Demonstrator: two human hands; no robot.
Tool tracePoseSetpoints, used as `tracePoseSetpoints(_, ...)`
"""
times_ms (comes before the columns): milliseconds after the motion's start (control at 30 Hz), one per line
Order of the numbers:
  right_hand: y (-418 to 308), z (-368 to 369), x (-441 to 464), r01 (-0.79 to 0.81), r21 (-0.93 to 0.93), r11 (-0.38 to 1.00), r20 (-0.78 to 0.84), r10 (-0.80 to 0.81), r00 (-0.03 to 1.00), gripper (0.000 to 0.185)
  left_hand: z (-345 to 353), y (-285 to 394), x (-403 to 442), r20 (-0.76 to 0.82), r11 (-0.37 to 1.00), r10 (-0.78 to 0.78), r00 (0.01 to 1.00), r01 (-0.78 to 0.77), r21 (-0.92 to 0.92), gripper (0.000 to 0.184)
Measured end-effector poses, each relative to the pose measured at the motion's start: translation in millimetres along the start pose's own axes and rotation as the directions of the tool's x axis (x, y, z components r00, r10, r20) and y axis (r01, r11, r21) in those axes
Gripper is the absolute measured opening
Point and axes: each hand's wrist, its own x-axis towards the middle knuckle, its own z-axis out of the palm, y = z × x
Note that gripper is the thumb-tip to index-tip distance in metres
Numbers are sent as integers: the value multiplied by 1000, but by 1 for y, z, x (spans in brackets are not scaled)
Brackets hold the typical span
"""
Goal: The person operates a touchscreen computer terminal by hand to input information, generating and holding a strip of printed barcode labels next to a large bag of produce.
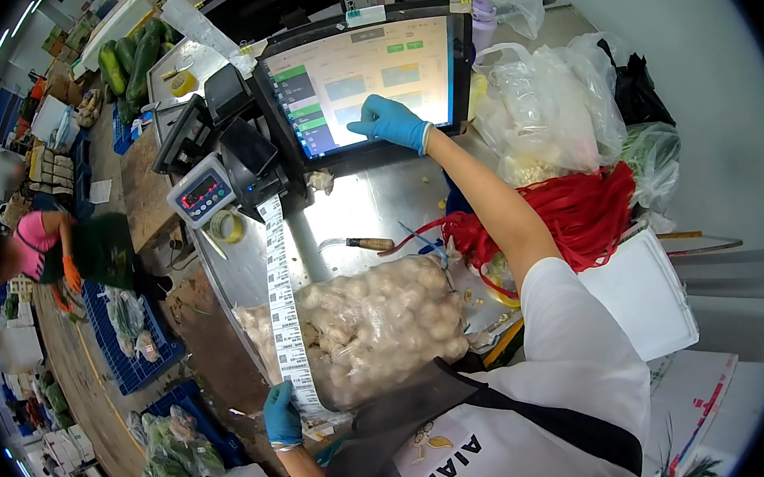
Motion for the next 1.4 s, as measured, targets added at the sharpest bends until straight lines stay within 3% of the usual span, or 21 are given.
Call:
tracePoseSetpoints(200,-1,0,5,34,37,999,-7,-33,999,44,0,-3,1,18,1000,-3,1000,3,-3,12)
tracePoseSetpoints(300,1,0,12,59,-33,998,-61,-61,996,44,-1,-5,0,15,1000,0,1000,0,-5,12)
tracePoseSetpoints(500,-11,-1,-1,-40,77,996,32,38,999,44,-5,-12,5,-3,1000,8,1000,-8,-8,13)
tracePoseSetpoints(633,1,-3,9,58,-14,998,-47,-59,997,44,-4,-11,4,6,1000,-1,1000,1,-12,13)
tracePoseSetpoints(833,3,-13,31,69,-2,998,-65,-69,996,46,0,-7,1,0,1000,6,1000,-6,1,12)
tracePoseSetpoints(1067,-19,-2,12,9,65,998,36,-11,999,46,5,-6,-3,-21,1000,-5,1000,5,1,10)
tracePoseSetpoints(1200,-28,13,25,84,-42,996,33,-82,996,45,5,-4,-2,-15,1000,-9,1000,9,-2,10)
tracePoseSetpoints(1300,-35,22,46,209,-6,978,-21,-209,978,48,2,-4,-2,-18,1000,5,1000,-5,-5,10)
tracePoseSetpoints(1400,-46,21,44,116,-22,993,-48,-117,992,49,1,-4,-3,-27,1000,18,999,-18,0,11)
